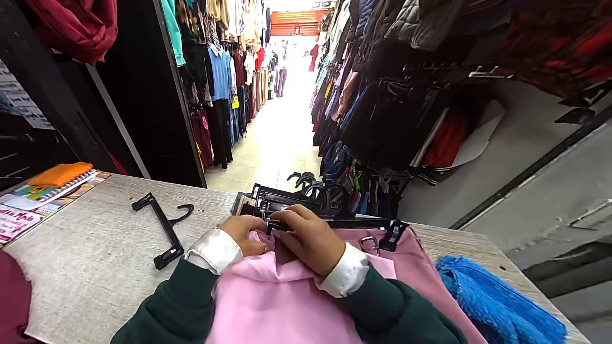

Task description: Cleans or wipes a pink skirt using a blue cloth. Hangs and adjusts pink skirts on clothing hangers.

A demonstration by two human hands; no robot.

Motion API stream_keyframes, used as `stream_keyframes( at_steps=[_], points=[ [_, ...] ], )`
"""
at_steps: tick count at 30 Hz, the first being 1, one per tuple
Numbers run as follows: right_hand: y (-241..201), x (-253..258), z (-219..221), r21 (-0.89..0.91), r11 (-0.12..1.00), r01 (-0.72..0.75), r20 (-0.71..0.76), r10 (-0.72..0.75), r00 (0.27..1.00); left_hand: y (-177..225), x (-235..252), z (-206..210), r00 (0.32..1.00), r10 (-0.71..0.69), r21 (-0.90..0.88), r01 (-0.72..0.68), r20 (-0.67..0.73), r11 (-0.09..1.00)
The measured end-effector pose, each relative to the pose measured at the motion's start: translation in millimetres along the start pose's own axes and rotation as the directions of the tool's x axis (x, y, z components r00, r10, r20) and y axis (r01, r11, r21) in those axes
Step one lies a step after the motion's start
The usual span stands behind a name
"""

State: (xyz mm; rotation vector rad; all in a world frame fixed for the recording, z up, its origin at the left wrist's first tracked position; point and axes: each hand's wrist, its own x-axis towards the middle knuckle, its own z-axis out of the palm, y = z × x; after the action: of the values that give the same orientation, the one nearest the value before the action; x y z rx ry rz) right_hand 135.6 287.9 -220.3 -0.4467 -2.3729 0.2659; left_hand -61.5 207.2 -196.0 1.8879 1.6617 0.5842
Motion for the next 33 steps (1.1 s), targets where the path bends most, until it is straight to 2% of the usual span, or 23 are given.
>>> stream_keyframes(
  at_steps=[1, 3, 5, 7, 11, 14, 15, 17, 19, 20, 22, 24, 25, 27, 29, 31, 33],
  points=[
    [0.7, 0.5, 1.6, -0.075, 0.997, 0.025, -0.012, -0.025, 1.0, 1.8, -0.7, -0.7, 1.0, 0.014, -0.002, -0.014, -0.003, 1.0],
    [1.2, 0.1, 5.3, -0.166, 0.986, 0.004, 0.074, 0.008, 0.997, 6.7, -2.7, -3.2, 1.0, 0.022, -0.017, -0.022, 0.018, 1.0],
    [-5.7, 1.9, 2.0, -0.154, 0.986, -0.07, 0.229, 0.104, 0.968, 14.3, -3.3, -5.4, 0.998, 0.006, 0.003, -0.006, 0.059, 1.0],
    [-12.2, 4.6, -6.4, -0.102, 0.989, -0.108, 0.281, 0.133, 0.95, 19.7, -2.9, -7.8, 0.995, -0.027, 0.027, 0.025, 0.098, 0.999],
    [-9.1, 4.0, -17.1, -0.043, 0.996, -0.083, 0.099, 0.087, 0.991, 25.6, -2.9, -12.0, 0.992, -0.058, 0.066, 0.05, 0.116, 0.997],
    [4.4, 7.9, -34.2, -0.026, 0.995, -0.095, -0.132, 0.09, 0.987, 22.3, 1.5, -10.7, 0.981, -0.06, 0.115, 0.039, 0.186, 0.993],
    [10.7, 8.3, -39.3, -0.018, 0.996, -0.089, -0.201, 0.083, 0.976, 21.7, 2.2, -8.2, 0.986, -0.047, 0.105, 0.03, 0.161, 0.994],
    [12.2, 6.1, -40.0, 0.014, 0.996, -0.092, -0.183, 0.093, 0.979, 18.9, 0.7, 0.6, 0.999, 0.035, 0.04, -0.035, 0.005, 0.999],
    [4.0, 5.6, -31.6, 0.064, 0.996, -0.066, -0.052, 0.07, 0.996, 17.8, 1.1, 11.7, 0.981, 0.138, -0.026, -0.143, -0.138, 0.989],
    [-1.0, 5.7, -29.8, 0.109, 0.993, -0.036, 0.007, 0.035, 0.999, 20.3, 0.5, 16.8, 0.971, 0.16, -0.071, -0.175, -0.179, 0.982],
    [-9.6, 6.9, -44.7, 0.137, 0.989, 0.056, 0.051, -0.063, 0.997, 25.5, 1.6, 22.4, 0.973, 0.113, -0.172, -0.148, -0.202, 0.974],
    [-9.8, -0.5, -82.2, 0.035, 0.989, 0.141, -0.103, -0.137, 0.985, 23.4, 6.3, 24.7, 0.975, 0.08, -0.233, -0.128, -0.207, 0.964],
    [-5.7, -8.7, -105.6, -0.02, 0.992, 0.126, -0.223, -0.127, 0.966, 19.8, 9.6, 26.6, 0.974, 0.067, -0.258, -0.123, -0.214, 0.958],
    [10.1, -30.5, -145.0, -0.086, 0.993, -0.082, -0.388, 0.042, 0.921, 9.3, 15.2, 34.3, 0.97, 0.024, -0.332, -0.106, -0.242, 0.937],
    [36.7, -44.9, -159.6, -0.118, 0.934, -0.337, -0.444, 0.254, 0.859, 2.3, 18.5, 41.6, 0.952, -0.016, -0.378, -0.107, -0.307, 0.92],
    [63.1, -53.7, -151.4, -0.123, 0.85, -0.512, -0.326, 0.453, 0.83, 0.7, 21.5, 43.8, 0.933, -0.015, -0.401, -0.139, -0.358, 0.906],
    [82.8, -58.3, -130.7, -0.134, 0.786, -0.603, -0.211, 0.572, 0.793, -0.1, 22.3, 44.8, 0.921, -0.002, -0.406, -0.169, -0.388, 0.898]
  ],
)
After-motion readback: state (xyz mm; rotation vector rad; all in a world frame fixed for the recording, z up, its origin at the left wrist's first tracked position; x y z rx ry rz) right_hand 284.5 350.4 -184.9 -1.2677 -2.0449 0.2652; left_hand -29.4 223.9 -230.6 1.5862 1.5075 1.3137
